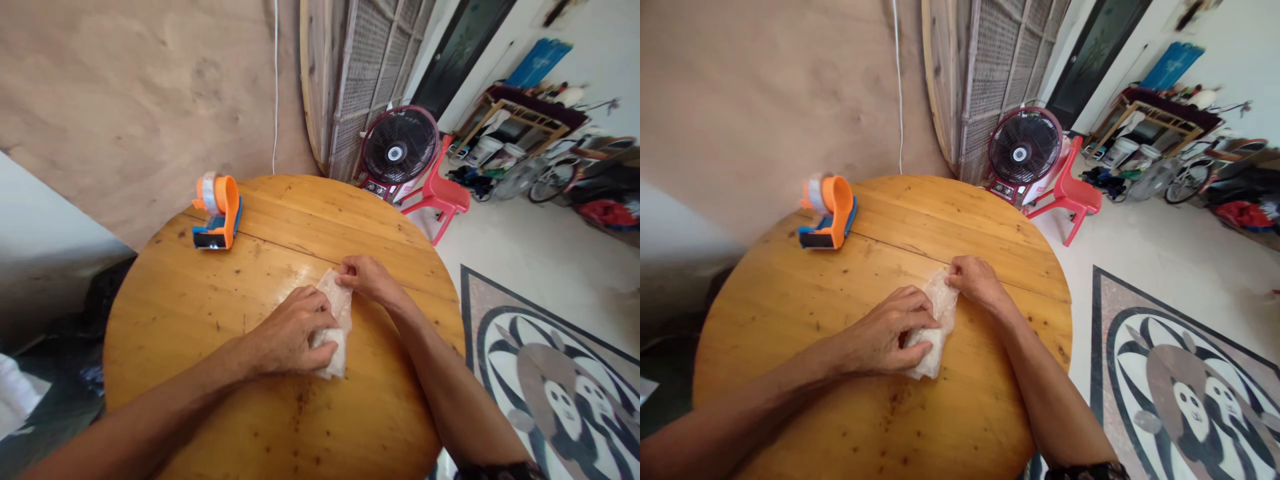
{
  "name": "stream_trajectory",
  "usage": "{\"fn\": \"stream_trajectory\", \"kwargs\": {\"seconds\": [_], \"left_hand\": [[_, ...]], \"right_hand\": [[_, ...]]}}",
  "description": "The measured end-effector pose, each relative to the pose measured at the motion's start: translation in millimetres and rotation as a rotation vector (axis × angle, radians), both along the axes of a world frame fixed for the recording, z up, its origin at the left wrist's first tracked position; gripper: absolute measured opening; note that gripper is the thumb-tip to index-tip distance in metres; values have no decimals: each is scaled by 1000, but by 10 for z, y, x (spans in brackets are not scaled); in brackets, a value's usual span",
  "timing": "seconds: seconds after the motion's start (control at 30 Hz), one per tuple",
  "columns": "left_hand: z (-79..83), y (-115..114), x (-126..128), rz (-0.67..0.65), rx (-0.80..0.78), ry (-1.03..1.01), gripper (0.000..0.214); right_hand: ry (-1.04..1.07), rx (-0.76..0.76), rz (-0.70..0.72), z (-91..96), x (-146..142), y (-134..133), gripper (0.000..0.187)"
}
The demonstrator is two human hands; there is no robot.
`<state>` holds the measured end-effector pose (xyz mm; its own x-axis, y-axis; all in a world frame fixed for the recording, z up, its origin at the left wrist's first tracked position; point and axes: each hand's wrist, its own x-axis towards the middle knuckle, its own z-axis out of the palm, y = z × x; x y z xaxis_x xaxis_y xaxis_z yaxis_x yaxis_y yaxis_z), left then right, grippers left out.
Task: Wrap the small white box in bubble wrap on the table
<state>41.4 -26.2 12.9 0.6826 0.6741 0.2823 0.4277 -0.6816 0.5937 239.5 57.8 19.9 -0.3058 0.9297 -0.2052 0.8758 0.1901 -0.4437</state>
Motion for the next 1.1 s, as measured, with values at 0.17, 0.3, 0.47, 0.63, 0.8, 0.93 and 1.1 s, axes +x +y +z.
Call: {"fn": "stream_trajectory", "kwargs": {"seconds": [0.17,0.3,0.47,0.63,0.8,0.93,1.1], "left_hand": [[18,-5,0,0,-7,4,22],[21,-5,-3,-5,-12,7,21],[25,-11,-7,-2,-19,4,21],[30,-7,-8,-8,-22,14,21],[29,-16,-13,-9,-13,5,19],[29,-18,-21,-23,0,26,20],[39,-20,-26,-25,-18,40,26]], "right_hand": [[-11,67,18,21,-25,-60,5],[-34,100,19,74,-46,-123,4],[42,73,25,94,-37,-130,4],[161,116,54,47,-17,-98,11],[392,104,58,-84,3,-39,19],[545,32,34,-200,-14,14,18],[612,-11,15,-316,-65,50,18]]}}
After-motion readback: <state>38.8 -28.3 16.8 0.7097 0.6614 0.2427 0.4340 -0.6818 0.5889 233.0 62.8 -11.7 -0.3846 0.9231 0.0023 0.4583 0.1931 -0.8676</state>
